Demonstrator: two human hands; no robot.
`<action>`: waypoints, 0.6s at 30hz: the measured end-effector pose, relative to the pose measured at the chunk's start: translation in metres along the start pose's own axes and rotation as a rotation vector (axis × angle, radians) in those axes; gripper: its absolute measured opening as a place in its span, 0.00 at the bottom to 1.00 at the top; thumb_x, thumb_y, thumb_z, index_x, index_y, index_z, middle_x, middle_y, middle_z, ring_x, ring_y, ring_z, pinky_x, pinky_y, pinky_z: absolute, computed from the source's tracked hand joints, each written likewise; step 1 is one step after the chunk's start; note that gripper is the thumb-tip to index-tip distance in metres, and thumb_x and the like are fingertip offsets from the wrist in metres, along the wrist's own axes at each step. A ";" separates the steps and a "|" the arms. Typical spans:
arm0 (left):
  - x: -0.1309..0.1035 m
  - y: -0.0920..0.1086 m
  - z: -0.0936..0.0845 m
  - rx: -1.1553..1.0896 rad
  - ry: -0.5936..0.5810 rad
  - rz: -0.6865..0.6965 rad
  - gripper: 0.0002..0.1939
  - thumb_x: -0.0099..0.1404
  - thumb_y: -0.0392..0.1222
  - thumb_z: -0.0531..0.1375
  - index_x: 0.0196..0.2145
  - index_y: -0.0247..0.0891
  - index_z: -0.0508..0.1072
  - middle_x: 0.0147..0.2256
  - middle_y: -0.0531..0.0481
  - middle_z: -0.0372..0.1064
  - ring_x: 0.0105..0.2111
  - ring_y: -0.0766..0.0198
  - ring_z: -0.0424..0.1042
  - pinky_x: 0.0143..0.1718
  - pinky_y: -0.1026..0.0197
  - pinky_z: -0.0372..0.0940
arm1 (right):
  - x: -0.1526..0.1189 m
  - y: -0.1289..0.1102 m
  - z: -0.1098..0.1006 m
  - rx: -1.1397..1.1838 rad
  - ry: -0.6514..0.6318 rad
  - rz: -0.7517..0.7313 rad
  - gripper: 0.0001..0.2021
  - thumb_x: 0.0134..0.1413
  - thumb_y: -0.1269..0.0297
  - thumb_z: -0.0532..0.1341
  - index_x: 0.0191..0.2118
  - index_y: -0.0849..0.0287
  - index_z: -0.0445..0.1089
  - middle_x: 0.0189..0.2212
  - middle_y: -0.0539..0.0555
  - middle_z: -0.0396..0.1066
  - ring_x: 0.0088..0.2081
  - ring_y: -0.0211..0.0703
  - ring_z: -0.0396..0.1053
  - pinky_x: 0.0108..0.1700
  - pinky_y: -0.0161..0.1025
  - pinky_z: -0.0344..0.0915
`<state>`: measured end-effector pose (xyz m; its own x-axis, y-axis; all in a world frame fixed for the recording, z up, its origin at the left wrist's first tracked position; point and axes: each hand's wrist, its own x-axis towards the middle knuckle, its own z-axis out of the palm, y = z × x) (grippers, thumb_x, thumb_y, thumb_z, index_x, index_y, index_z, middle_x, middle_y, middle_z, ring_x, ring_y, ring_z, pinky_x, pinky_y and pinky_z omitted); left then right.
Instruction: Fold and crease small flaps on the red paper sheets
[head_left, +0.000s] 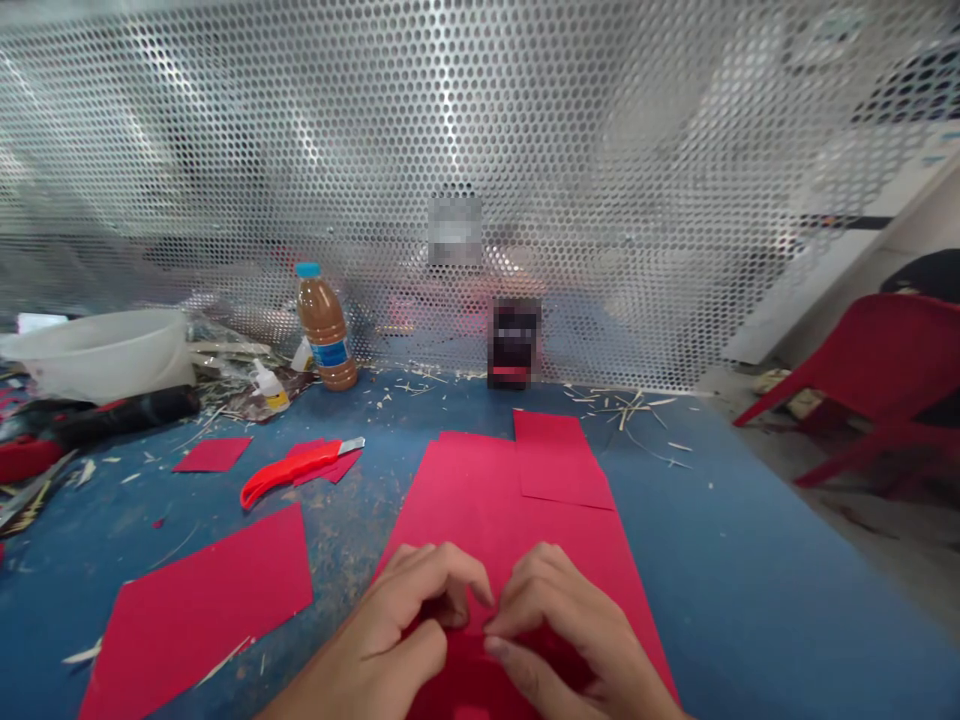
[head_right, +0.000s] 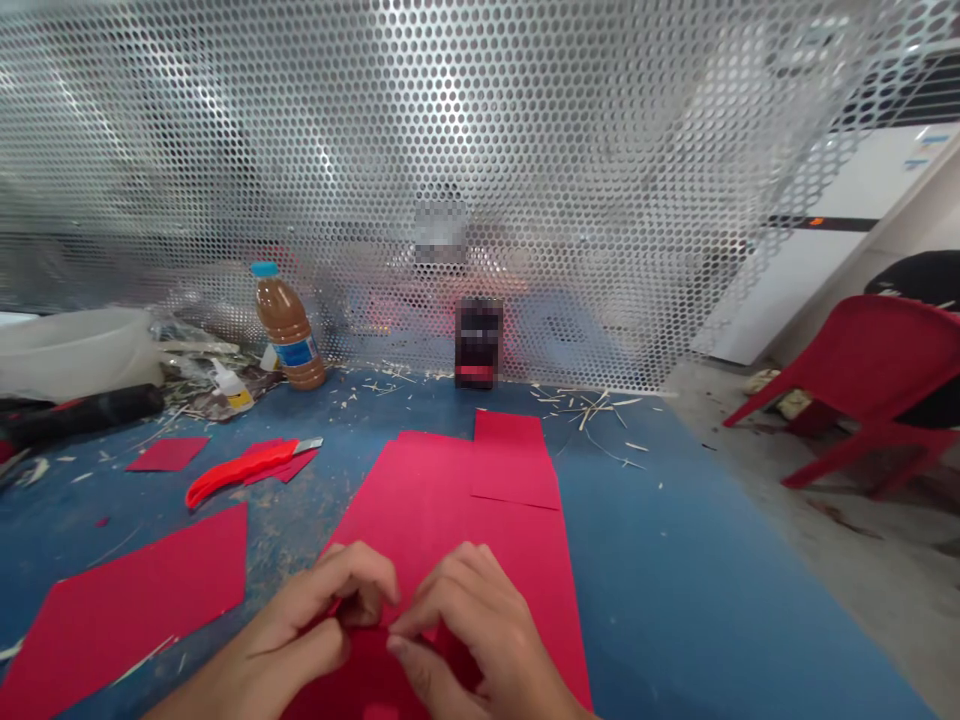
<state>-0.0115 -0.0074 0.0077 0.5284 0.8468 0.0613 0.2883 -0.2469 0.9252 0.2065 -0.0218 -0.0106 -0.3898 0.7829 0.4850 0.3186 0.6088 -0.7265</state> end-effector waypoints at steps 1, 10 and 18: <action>0.000 0.000 -0.001 -0.015 0.001 -0.005 0.17 0.56 0.31 0.48 0.39 0.47 0.69 0.34 0.55 0.66 0.38 0.59 0.67 0.39 0.59 0.60 | 0.000 0.000 0.000 -0.001 -0.006 0.001 0.06 0.66 0.70 0.63 0.37 0.52 0.69 0.32 0.50 0.76 0.34 0.45 0.71 0.42 0.47 0.66; 0.009 -0.006 -0.025 -0.047 0.133 -0.023 0.12 0.64 0.34 0.49 0.39 0.45 0.69 0.33 0.53 0.62 0.36 0.59 0.63 0.39 0.58 0.58 | 0.003 0.002 -0.001 0.101 0.072 0.204 0.07 0.69 0.66 0.60 0.35 0.53 0.70 0.32 0.49 0.73 0.34 0.43 0.71 0.42 0.45 0.65; 0.004 0.004 -0.004 -0.046 0.085 0.031 0.18 0.66 0.31 0.54 0.50 0.49 0.68 0.45 0.51 0.65 0.47 0.57 0.66 0.52 0.54 0.60 | 0.005 0.001 0.001 0.134 0.063 0.143 0.06 0.68 0.67 0.62 0.36 0.54 0.72 0.33 0.50 0.74 0.35 0.43 0.71 0.41 0.43 0.64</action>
<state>-0.0117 -0.0031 0.0127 0.4664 0.8764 0.1200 0.2350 -0.2536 0.9383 0.2039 -0.0177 -0.0096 -0.2922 0.8694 0.3984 0.2478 0.4712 -0.8465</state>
